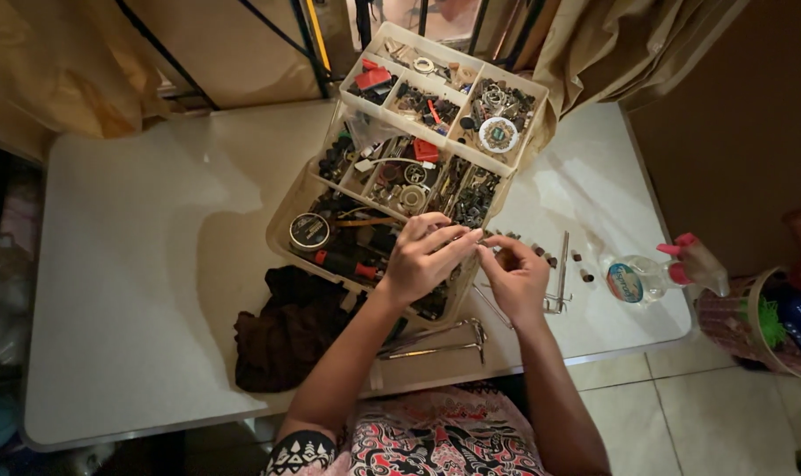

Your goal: The person assembles a lock by inserting small metal components into a green lock body using an Allen key. After assembling, the person closes the tool case and wipes the table surface with a cloth and spray cleaner.

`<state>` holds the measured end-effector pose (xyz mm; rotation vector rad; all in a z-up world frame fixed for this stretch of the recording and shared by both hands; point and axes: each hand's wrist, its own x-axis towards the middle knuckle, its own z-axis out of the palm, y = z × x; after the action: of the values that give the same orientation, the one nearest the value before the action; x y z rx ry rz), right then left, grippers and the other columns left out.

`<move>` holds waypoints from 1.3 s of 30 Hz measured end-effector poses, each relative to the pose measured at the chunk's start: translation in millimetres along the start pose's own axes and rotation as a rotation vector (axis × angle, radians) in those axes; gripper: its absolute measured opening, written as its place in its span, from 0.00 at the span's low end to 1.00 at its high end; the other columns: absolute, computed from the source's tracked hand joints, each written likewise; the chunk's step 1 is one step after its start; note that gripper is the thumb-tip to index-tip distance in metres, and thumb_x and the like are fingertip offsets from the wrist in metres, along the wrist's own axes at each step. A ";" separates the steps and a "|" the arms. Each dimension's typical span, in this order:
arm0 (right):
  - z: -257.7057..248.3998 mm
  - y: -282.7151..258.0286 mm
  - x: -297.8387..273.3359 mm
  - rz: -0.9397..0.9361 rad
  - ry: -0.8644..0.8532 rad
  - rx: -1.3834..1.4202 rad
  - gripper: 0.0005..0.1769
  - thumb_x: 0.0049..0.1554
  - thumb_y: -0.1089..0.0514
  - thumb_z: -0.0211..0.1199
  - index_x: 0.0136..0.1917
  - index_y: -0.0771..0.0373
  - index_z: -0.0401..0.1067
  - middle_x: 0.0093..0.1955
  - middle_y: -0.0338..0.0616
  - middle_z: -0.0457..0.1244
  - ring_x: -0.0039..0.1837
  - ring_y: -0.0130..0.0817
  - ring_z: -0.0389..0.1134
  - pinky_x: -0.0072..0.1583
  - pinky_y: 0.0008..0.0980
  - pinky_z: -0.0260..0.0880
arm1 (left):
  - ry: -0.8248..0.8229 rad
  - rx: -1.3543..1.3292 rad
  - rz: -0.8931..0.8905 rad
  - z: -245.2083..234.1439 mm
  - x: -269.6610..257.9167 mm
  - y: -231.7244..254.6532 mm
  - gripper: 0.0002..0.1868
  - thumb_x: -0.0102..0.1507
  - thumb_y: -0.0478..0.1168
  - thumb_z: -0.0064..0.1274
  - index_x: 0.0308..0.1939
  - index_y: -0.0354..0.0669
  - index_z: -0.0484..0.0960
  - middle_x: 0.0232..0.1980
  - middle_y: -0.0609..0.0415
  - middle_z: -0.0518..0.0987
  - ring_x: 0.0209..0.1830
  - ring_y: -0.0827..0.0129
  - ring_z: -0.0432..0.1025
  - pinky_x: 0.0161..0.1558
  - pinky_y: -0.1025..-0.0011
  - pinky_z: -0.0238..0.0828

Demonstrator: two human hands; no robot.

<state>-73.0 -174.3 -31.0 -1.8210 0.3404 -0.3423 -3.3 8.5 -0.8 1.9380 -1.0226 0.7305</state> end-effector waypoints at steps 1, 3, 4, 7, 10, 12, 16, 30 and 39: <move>1.1 -1.4 1.4 0.004 -0.006 0.030 0.07 0.57 0.62 0.71 0.49 0.66 0.79 0.30 0.27 0.57 0.33 0.14 0.52 0.35 0.20 0.50 | -0.004 0.006 0.007 -0.6 -0.2 -0.7 0.17 0.61 0.35 0.65 0.55 0.46 0.88 0.50 0.59 0.84 0.54 0.62 0.73 0.56 0.65 0.70; 4.0 -2.2 2.1 0.017 -0.019 0.090 0.06 0.59 0.62 0.70 0.50 0.66 0.79 0.32 0.28 0.58 0.34 0.14 0.53 0.36 0.19 0.52 | 0.008 -0.037 0.025 0.1 -0.1 -1.2 0.17 0.60 0.34 0.65 0.53 0.44 0.87 0.51 0.57 0.84 0.55 0.60 0.73 0.53 0.66 0.72; 4.4 -2.6 2.8 -0.005 -0.026 0.113 0.07 0.59 0.62 0.70 0.50 0.66 0.79 0.35 0.29 0.61 0.36 0.13 0.57 0.38 0.18 0.56 | 0.012 -0.058 0.032 0.3 -0.4 -1.3 0.16 0.60 0.34 0.65 0.53 0.42 0.86 0.51 0.56 0.84 0.55 0.59 0.73 0.52 0.66 0.72; 8.0 -6.8 5.2 -0.062 -0.038 0.144 0.07 0.59 0.63 0.69 0.51 0.67 0.78 0.41 0.32 0.68 0.41 0.14 0.65 0.42 0.17 0.64 | 0.008 -0.080 0.026 -0.4 -0.9 -2.5 0.18 0.58 0.30 0.62 0.52 0.38 0.86 0.51 0.54 0.84 0.54 0.58 0.74 0.54 0.63 0.74; 8.6 -15.4 3.4 -0.034 -0.046 0.102 0.07 0.60 0.62 0.69 0.51 0.67 0.79 0.42 0.35 0.69 0.39 0.16 0.65 0.40 0.18 0.64 | 0.019 -0.074 -0.015 1.0 -3.4 -3.4 0.18 0.58 0.27 0.60 0.53 0.37 0.86 0.51 0.53 0.84 0.55 0.59 0.75 0.58 0.63 0.75; 10.6 -22.0 3.8 0.087 -0.053 0.109 0.08 0.59 0.61 0.69 0.51 0.66 0.80 0.40 0.35 0.68 0.36 0.18 0.63 0.36 0.19 0.63 | 0.017 -0.058 -0.014 1.0 -4.4 -5.1 0.18 0.58 0.26 0.60 0.53 0.36 0.85 0.51 0.52 0.84 0.54 0.58 0.75 0.58 0.62 0.75; 17.1 -31.3 4.3 -0.022 -0.029 0.038 0.09 0.61 0.62 0.68 0.54 0.66 0.79 0.42 0.37 0.70 0.39 0.18 0.67 0.38 0.19 0.68 | 0.022 -0.022 -0.034 0.3 -4.0 -6.0 0.17 0.58 0.27 0.59 0.52 0.36 0.85 0.50 0.51 0.83 0.55 0.58 0.74 0.59 0.62 0.74; 34.1 -30.6 -1.4 -0.109 0.113 0.111 0.08 0.62 0.68 0.67 0.55 0.70 0.77 0.42 0.41 0.69 0.39 0.22 0.69 0.41 0.22 0.69 | 0.036 0.062 -0.028 -1.1 -2.2 -3.5 0.13 0.63 0.31 0.63 0.52 0.34 0.83 0.49 0.50 0.82 0.54 0.58 0.74 0.58 0.61 0.73; 25.8 -22.0 5.4 0.082 0.013 0.421 0.05 0.58 0.70 0.69 0.49 0.70 0.77 0.43 0.45 0.71 0.40 0.26 0.71 0.42 0.26 0.72 | 0.073 -0.038 -0.092 5.7 -7.0 -8.0 0.15 0.59 0.30 0.66 0.48 0.36 0.82 0.47 0.51 0.80 0.54 0.56 0.74 0.58 0.61 0.75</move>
<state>-56.5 -148.0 -16.3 -1.3889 0.3232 -0.3398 0.7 9.1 -12.1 1.8988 -0.8903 0.7197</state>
